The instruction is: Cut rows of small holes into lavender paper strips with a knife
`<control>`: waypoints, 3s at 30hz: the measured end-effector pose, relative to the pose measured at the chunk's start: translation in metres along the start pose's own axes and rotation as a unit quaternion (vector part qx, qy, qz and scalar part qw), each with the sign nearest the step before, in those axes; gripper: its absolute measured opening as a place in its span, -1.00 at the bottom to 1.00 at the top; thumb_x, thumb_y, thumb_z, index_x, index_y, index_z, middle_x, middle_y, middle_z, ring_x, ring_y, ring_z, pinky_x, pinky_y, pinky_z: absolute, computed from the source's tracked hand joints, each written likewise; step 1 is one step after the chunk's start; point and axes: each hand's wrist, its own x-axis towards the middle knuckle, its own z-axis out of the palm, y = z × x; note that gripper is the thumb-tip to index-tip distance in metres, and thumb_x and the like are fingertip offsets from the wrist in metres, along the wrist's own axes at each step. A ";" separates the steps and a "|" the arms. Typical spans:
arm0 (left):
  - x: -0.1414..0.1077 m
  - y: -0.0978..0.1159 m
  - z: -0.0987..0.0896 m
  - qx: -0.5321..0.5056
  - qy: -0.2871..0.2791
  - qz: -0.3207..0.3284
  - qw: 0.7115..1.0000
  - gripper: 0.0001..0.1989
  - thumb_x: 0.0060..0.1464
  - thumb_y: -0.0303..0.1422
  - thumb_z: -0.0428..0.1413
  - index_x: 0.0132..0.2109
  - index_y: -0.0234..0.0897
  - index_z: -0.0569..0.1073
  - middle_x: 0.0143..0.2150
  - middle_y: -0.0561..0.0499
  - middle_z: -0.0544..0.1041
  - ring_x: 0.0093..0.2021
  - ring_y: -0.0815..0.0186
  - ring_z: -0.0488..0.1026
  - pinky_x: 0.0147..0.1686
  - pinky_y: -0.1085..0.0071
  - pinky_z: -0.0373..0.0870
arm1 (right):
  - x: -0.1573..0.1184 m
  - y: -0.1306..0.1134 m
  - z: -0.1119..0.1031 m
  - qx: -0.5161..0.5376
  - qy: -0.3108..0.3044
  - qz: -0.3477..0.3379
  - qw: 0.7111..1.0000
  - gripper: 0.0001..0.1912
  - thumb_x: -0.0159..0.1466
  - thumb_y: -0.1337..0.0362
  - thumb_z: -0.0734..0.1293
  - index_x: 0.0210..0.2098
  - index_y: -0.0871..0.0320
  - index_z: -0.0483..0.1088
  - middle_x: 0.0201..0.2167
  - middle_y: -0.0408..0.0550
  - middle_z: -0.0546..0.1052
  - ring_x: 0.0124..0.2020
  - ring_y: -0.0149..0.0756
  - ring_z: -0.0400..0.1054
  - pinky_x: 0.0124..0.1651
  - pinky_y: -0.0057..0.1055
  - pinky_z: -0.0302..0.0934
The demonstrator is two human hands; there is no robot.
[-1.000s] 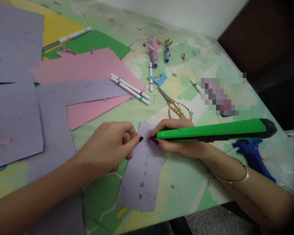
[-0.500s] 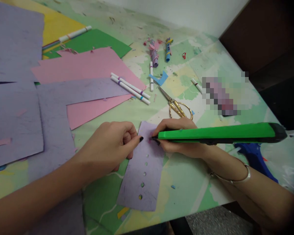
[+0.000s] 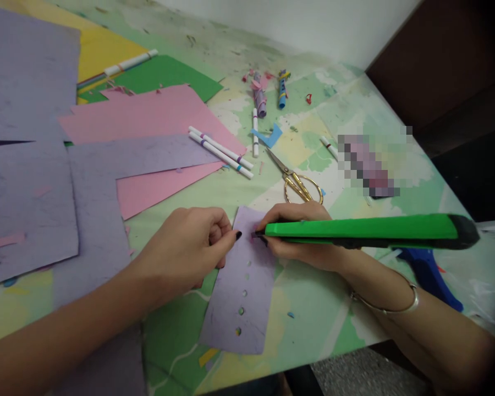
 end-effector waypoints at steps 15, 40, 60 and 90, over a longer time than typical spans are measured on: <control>0.004 0.000 -0.005 -0.014 0.019 0.021 0.999 -0.77 0.19 -0.21 0.05 -0.05 -0.15 0.28 -0.68 0.27 0.42 -0.84 0.38 0.33 -0.82 0.55 0.13 | 0.000 0.008 -0.007 0.097 -0.081 0.040 0.991 -0.83 0.11 0.46 0.37 -0.30 0.20 0.56 -0.51 -0.22 0.56 -0.54 -0.52 0.37 -0.48 -0.62 0.19; 0.010 0.010 -0.011 -0.054 -0.052 -0.011 0.997 -0.77 0.13 -0.36 0.12 -0.13 -0.15 0.22 -0.67 0.30 0.40 -0.82 0.43 0.27 -0.79 0.57 0.10 | 0.001 0.017 -0.005 0.079 -0.069 -0.030 0.994 -0.85 0.08 0.46 0.38 -0.33 0.21 0.53 -0.48 -0.22 0.55 -0.50 -0.53 0.33 -0.40 -0.60 0.17; 0.016 0.016 -0.013 0.092 -0.078 0.060 0.991 -0.66 0.26 -0.24 0.00 -0.48 -0.20 0.18 -0.71 0.23 0.41 -0.84 0.45 0.32 -0.76 0.57 0.20 | 0.000 0.015 -0.004 0.047 -0.056 -0.050 0.996 -0.84 0.06 0.48 0.34 -0.35 0.19 0.49 -0.51 -0.26 0.52 -0.53 -0.55 0.28 -0.43 -0.61 0.11; 0.018 0.014 -0.012 0.091 -0.081 0.037 0.992 -0.64 0.25 -0.24 0.06 -0.48 -0.21 0.19 -0.71 0.25 0.42 -0.85 0.46 0.32 -0.78 0.57 0.19 | -0.002 0.013 -0.007 0.164 -0.097 0.032 0.981 -0.86 0.13 0.49 0.37 -0.33 0.18 0.46 -0.54 -0.27 0.51 -0.53 -0.52 0.36 -0.43 -0.59 0.20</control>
